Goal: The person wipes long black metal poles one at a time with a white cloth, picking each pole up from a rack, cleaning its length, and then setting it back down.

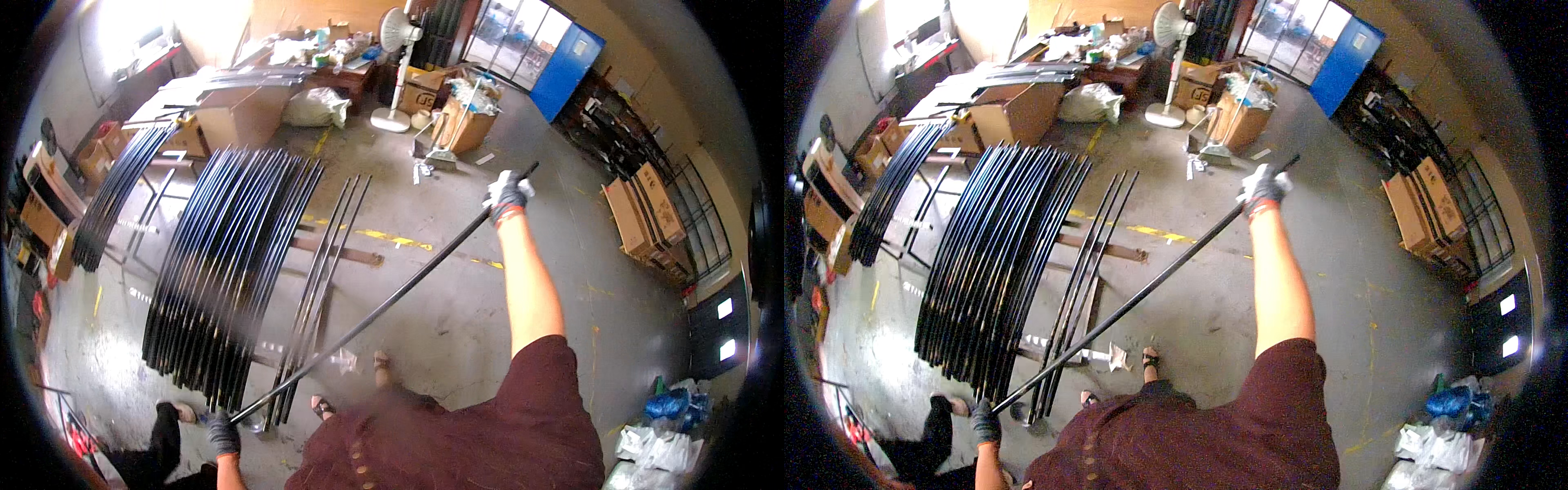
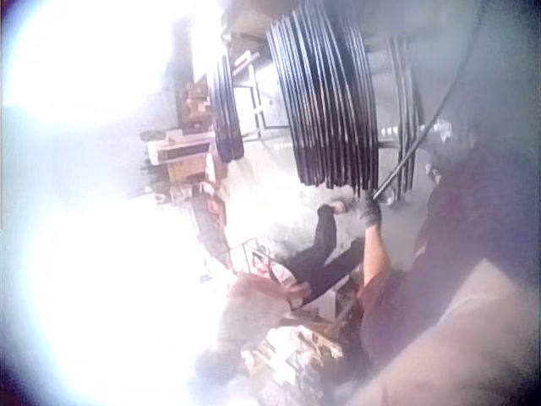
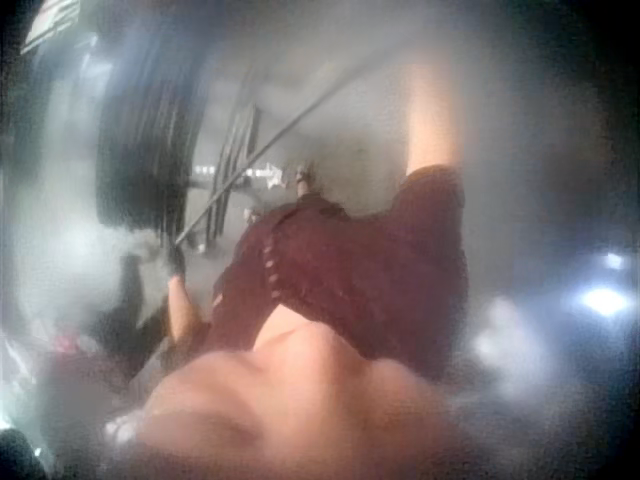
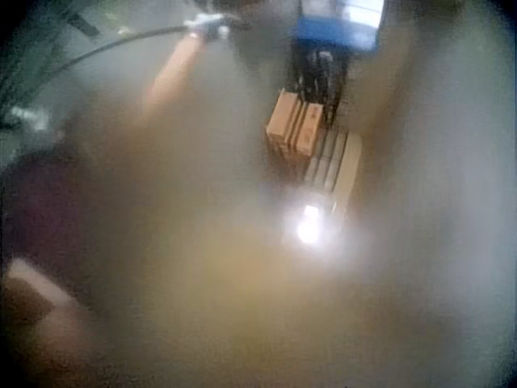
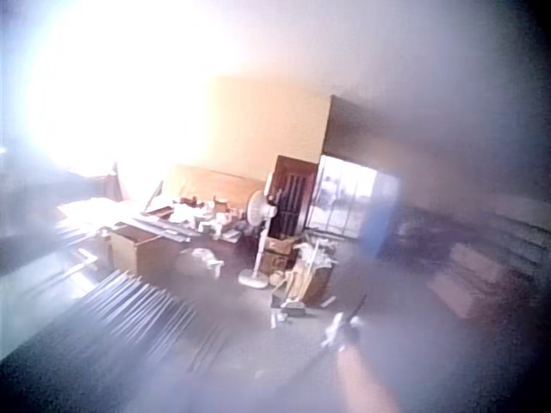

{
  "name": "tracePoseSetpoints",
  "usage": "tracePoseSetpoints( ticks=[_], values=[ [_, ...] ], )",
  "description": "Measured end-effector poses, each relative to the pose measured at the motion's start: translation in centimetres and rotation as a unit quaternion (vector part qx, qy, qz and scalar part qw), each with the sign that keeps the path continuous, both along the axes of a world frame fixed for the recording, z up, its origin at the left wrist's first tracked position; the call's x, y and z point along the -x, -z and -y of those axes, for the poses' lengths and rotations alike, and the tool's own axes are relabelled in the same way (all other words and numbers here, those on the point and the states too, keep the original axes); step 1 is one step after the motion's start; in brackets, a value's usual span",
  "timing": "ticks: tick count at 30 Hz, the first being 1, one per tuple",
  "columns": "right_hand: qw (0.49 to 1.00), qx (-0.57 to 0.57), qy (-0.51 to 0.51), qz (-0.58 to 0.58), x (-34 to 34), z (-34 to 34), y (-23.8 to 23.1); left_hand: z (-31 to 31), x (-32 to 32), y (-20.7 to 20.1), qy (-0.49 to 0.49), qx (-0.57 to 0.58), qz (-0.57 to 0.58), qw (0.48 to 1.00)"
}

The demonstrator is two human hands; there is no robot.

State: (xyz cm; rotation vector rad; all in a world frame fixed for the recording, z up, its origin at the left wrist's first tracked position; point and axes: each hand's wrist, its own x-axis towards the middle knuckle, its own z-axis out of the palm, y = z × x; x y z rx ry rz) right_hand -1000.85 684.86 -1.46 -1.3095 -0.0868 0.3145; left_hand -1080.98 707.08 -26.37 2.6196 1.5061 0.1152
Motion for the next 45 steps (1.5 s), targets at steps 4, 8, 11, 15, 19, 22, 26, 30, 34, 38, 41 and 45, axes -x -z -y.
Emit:
tracePoseSetpoints(
  ticks=[4, 8, 11, 15, 19, 22, 26, 30, 34, 38, 41, 45],
  values=[
    [0.988, -0.067, 0.123, 0.061, -0.7, 4.8, -8.4, -2.1, 2.4, -0.4, -0.006, 0.124, -0.050, 0.991],
    [0.984, -0.066, 0.134, 0.101, -2.1, 6.8, -8.3, -4.3, 2.5, 0.3, 0.178, 0.244, -0.195, 0.933],
    [0.988, -0.123, 0.088, 0.017, 0.9, 5.3, -10.2, -3.8, 2.0, -0.4, 0.219, 0.291, -0.238, 0.901],
    [0.991, -0.133, 0.018, -0.020, 4.3, 1.7, -4.2, 0.9, -14.0, -6.8, 0.208, 0.403, -0.025, 0.891],
    [0.967, -0.180, -0.097, -0.152, 14.7, -7.5, 3.7, 4.8, -25.9, -7.8, 0.223, 0.382, 0.129, 0.887],
    [0.991, -0.028, -0.099, -0.083, 28.8, -11.8, 11.5, 5.9, -34.0, -11.8, 0.244, 0.389, 0.155, 0.875],
    [0.989, 0.070, -0.127, -0.011, 34.9, -11.2, 14.9, 5.9, -35.5, -8.4, 0.329, 0.243, 0.060, 0.910],
    [0.980, 0.087, -0.176, -0.034, 36.0, -11.3, 15.7, 5.7, -33.4, -10.6, 0.319, 0.348, 0.111, 0.874],
    [0.960, 0.096, -0.265, -0.001, 36.6, -10.3, 15.1, -0.8, -28.3, -9.7, 0.427, 0.357, 0.153, 0.817],
    [0.940, 0.080, -0.327, 0.050, 37.5, -9.9, 14.9, -3.2, -31.9, -17.3, 0.094, 0.494, 0.310, 0.807],
    [0.898, 0.101, -0.418, -0.093, 37.7, -9.4, 16.8, -2.1, -35.0, -17.7, 0.127, 0.554, 0.421, 0.707],
    [0.870, 0.087, -0.483, 0.049, 37.6, -9.9, 13.1, -0.9, -35.2, -15.1, 0.036, 0.626, 0.499, 0.599]
  ],
)
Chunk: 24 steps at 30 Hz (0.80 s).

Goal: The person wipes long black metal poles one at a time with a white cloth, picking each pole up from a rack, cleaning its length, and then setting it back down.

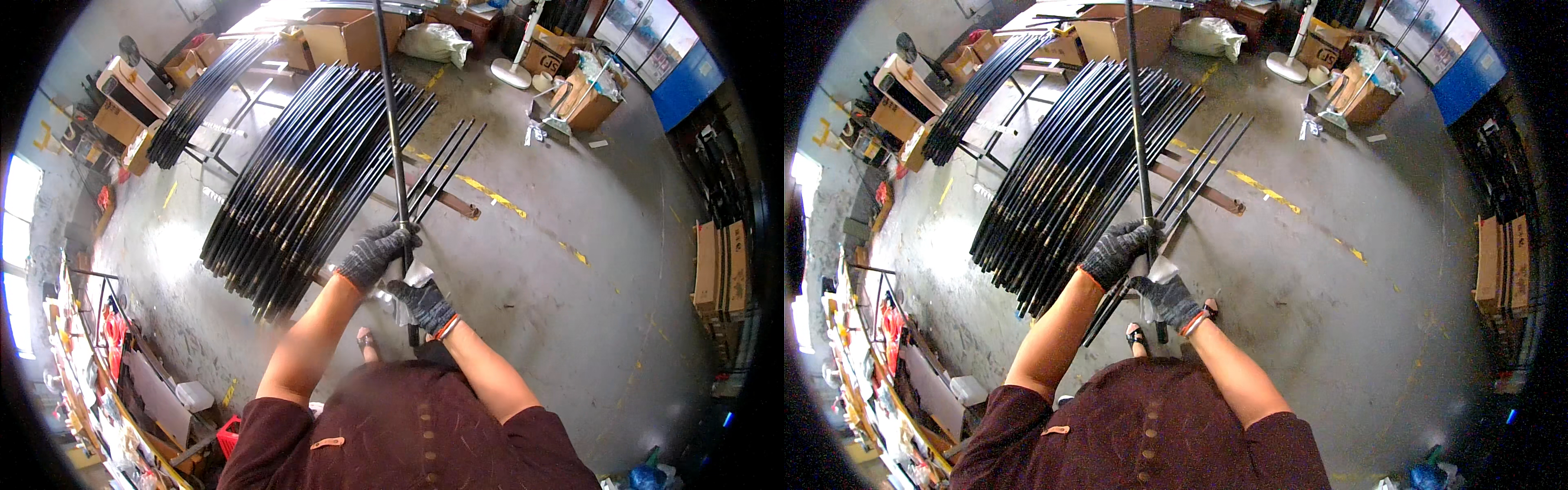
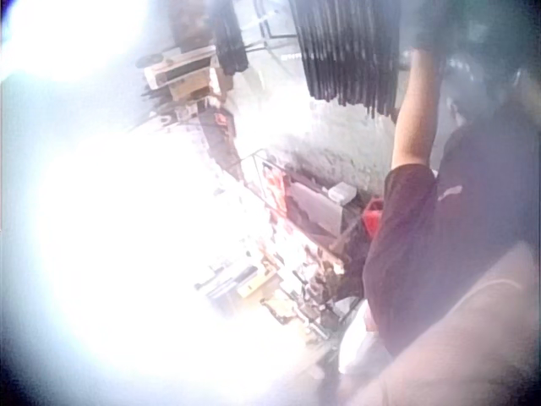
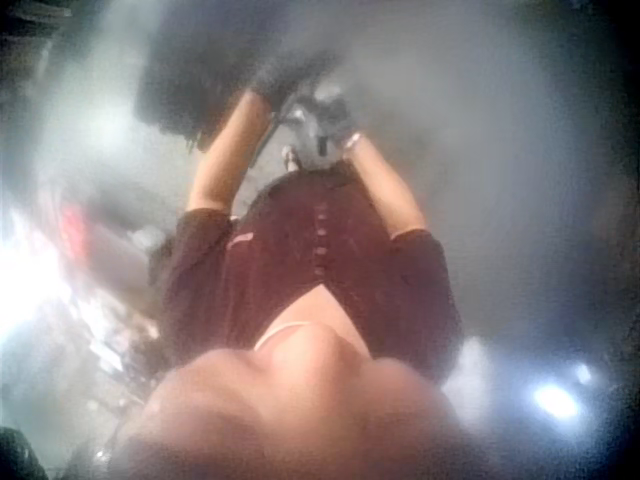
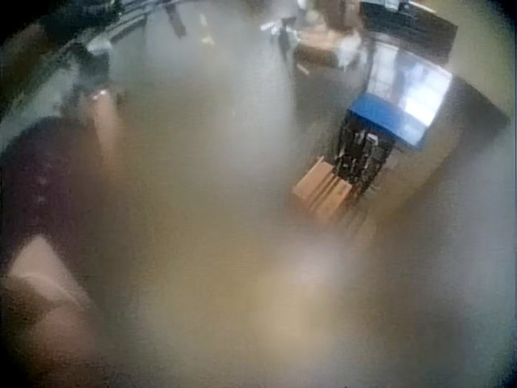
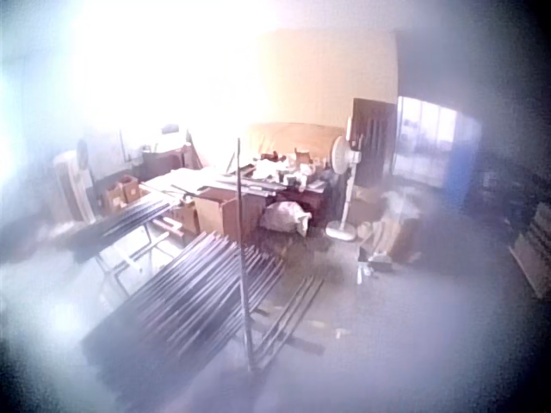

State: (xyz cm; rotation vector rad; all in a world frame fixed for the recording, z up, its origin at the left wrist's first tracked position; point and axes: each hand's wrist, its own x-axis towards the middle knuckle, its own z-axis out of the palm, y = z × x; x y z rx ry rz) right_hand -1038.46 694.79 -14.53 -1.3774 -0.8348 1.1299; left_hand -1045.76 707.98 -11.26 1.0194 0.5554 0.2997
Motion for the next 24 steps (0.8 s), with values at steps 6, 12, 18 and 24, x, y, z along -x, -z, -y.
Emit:
tracePoseSetpoints(
  ticks=[6, 12, 18, 24],
  values=[
    [0.973, 0.105, -0.091, 0.185, 0.5, 1.6, 2.3, -2.3, -0.6, 0.2, -0.127, -0.064, -0.007, 0.990],
    [0.804, 0.090, -0.257, 0.529, -2.4, 9.6, 10.3, -12.3, 2.6, 1.2, -0.261, -0.202, -0.084, 0.940],
    [0.864, 0.238, 0.404, -0.183, -9.5, 17.4, 9.3, -10.0, 12.7, 14.1, -0.274, -0.486, -0.299, 0.774],
    [0.886, 0.236, 0.398, -0.041, -8.3, 27.4, 11.2, -2.5, 17.8, 23.2, -0.153, -0.517, -0.481, 0.691]
  ],
)
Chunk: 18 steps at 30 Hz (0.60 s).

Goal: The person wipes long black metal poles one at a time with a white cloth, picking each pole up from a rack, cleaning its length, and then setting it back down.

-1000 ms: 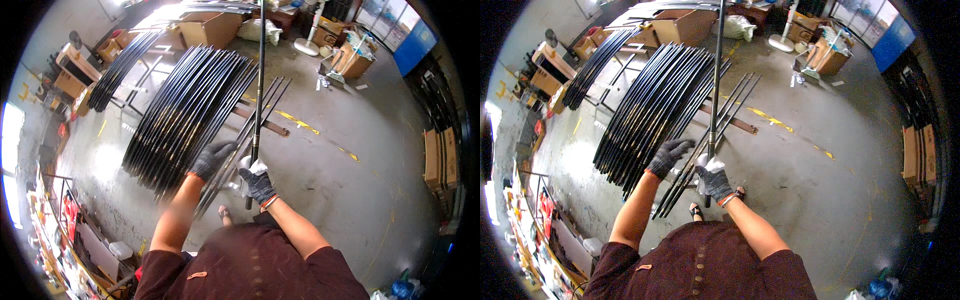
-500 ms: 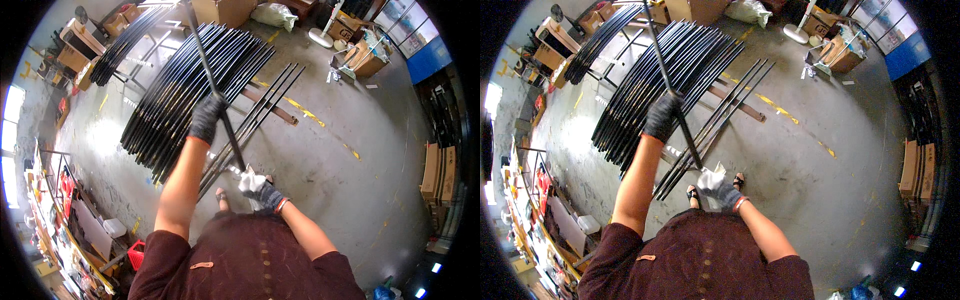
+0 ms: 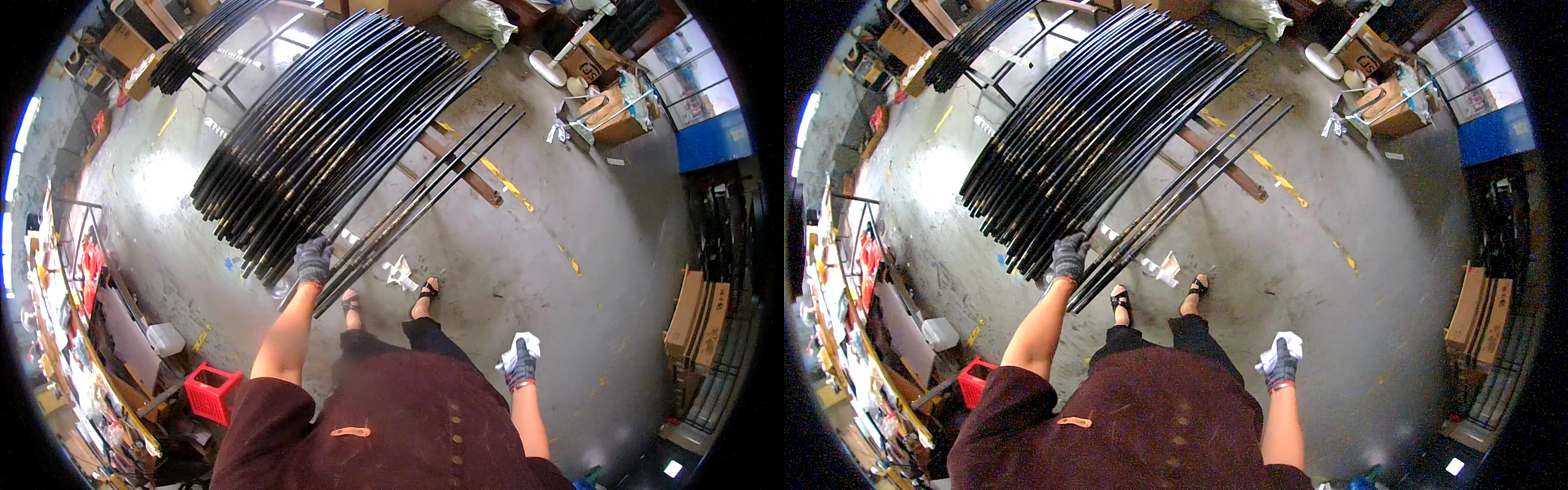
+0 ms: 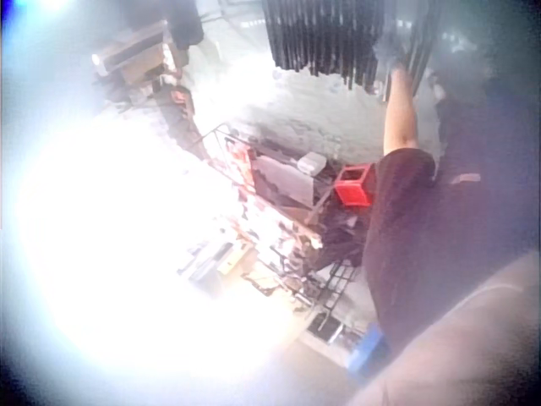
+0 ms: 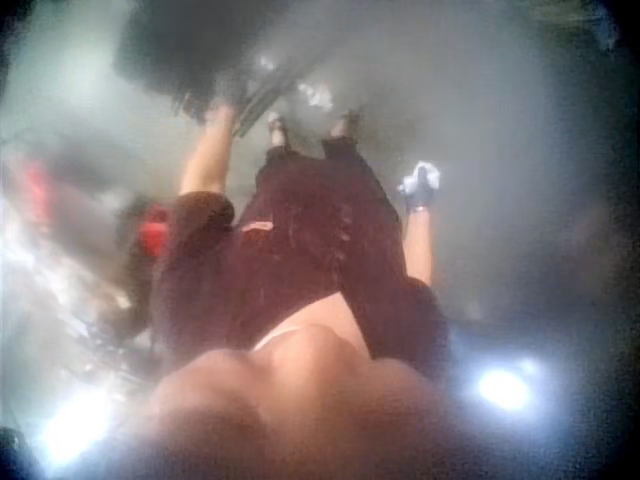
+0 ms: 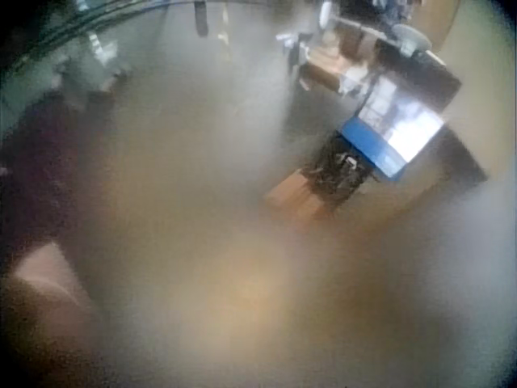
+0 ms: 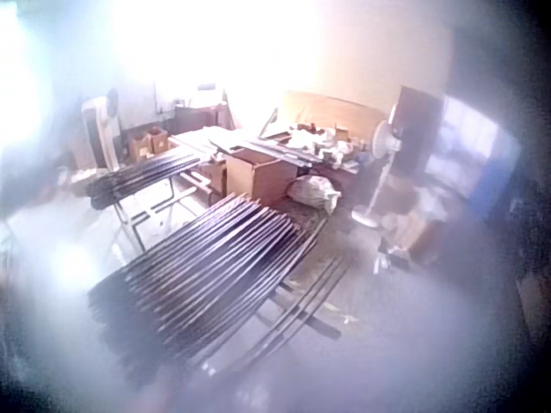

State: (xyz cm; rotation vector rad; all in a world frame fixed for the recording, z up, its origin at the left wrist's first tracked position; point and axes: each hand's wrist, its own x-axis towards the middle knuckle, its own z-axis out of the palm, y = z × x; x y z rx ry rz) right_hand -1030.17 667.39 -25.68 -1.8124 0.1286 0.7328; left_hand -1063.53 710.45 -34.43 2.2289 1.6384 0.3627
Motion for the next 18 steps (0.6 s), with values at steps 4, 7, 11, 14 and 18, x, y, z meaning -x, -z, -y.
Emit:
tracePoseSetpoints(
  ticks=[4, 7, 11, 14, 18],
  values=[
    [0.992, 0.085, -0.083, 0.050, 1.5, 2.9, -0.6, 1.2, 1.2, 4.4, 0.022, 0.089, -0.037, 0.995],
    [0.924, 0.130, -0.280, 0.227, 0.8, 5.8, 0.9, 1.4, 1.0, 7.8, 0.018, 0.110, -0.085, 0.990],
    [0.974, 0.133, -0.159, 0.087, 0.7, 4.4, 0.2, 1.8, 0.5, 5.5, 0.046, 0.139, -0.144, 0.979],
    [0.975, 0.116, -0.159, 0.108, -0.2, 4.2, 1.4, 2.1, 3.0, 4.6, 0.006, 0.054, -0.107, 0.993],
    [0.968, 0.126, -0.179, 0.121, 0.0, 2.0, 1.4, 0.9, 8.8, 2.1, -0.128, -0.021, -0.158, 0.979]
  ],
)
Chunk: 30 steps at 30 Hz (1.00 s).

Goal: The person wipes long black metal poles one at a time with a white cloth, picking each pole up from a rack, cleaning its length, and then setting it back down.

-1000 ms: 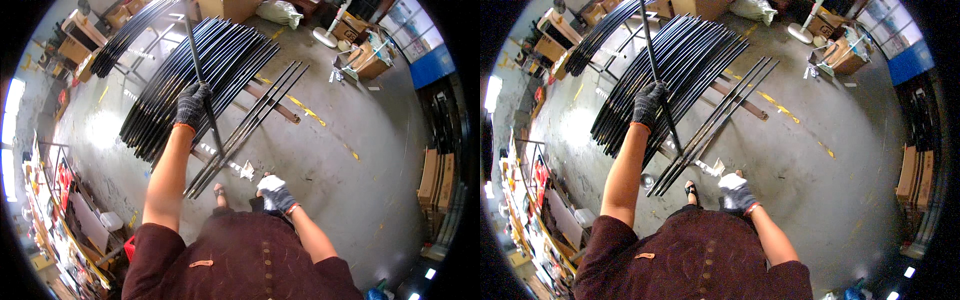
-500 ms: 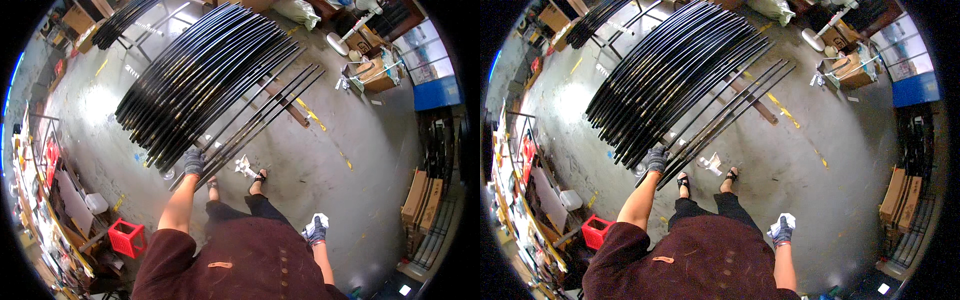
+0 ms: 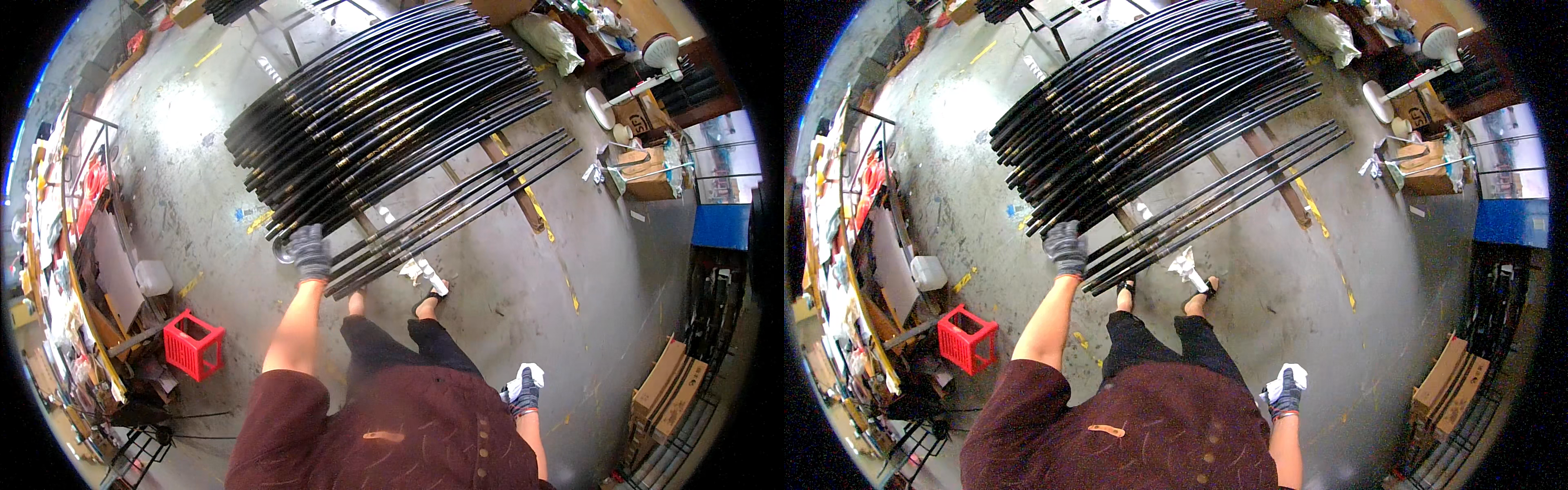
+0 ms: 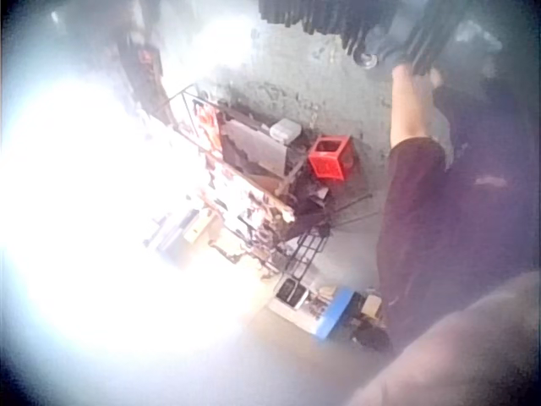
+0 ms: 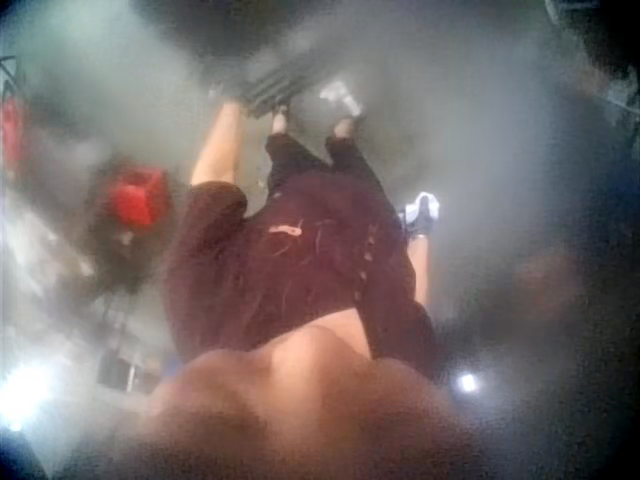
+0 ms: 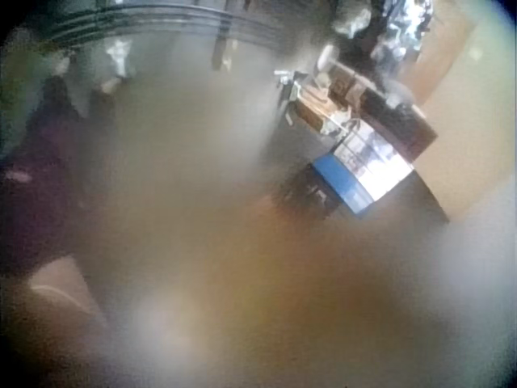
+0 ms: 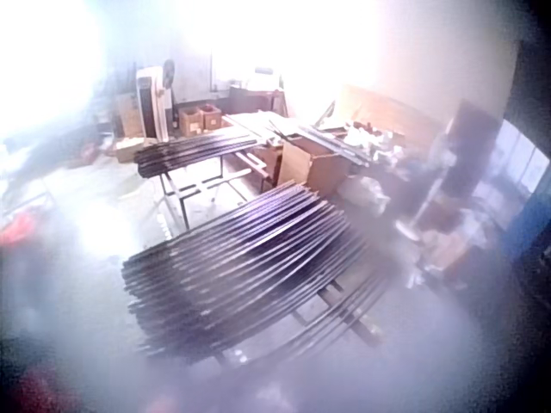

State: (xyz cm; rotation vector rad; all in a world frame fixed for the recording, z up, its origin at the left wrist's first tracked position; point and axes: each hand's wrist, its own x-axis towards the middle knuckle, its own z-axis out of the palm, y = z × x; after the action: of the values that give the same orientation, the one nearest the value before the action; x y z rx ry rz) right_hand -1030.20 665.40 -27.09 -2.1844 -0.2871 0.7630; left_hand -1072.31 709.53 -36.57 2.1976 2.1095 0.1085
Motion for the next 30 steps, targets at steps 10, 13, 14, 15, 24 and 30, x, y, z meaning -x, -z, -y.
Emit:
tracePoseSetpoints(
  ticks=[10, 13, 14, 15, 24, 30],
  values=[
    [0.993, 0.008, -0.104, 0.063, 1.5, -4.7, -1.3, -1.8, 2.1, 0.7, 0.015, 0.040, -0.080, 0.996],
    [0.993, -0.013, -0.085, 0.078, 2.0, -5.1, -0.9, -2.4, 1.8, 0.2, 0.021, 0.070, -0.090, 0.993],
    [0.994, -0.024, -0.071, 0.082, 2.2, -5.2, -0.8, -2.6, 1.7, 0.0, 0.022, 0.089, -0.091, 0.992],
    [0.994, -0.034, -0.057, 0.087, 2.4, -5.4, -0.7, -2.6, 1.7, -0.4, 0.033, 0.081, -0.098, 0.991],
    [0.945, 0.139, -0.254, 0.154, 1.7, -4.1, -1.5, -2.8, 0.1, -3.3, 0.080, 0.039, -0.106, 0.990],
    [0.938, -0.106, 0.125, -0.306, 2.5, -9.1, -1.6, -0.3, 1.0, -7.0, 0.128, 0.091, 0.022, 0.987]
  ],
)
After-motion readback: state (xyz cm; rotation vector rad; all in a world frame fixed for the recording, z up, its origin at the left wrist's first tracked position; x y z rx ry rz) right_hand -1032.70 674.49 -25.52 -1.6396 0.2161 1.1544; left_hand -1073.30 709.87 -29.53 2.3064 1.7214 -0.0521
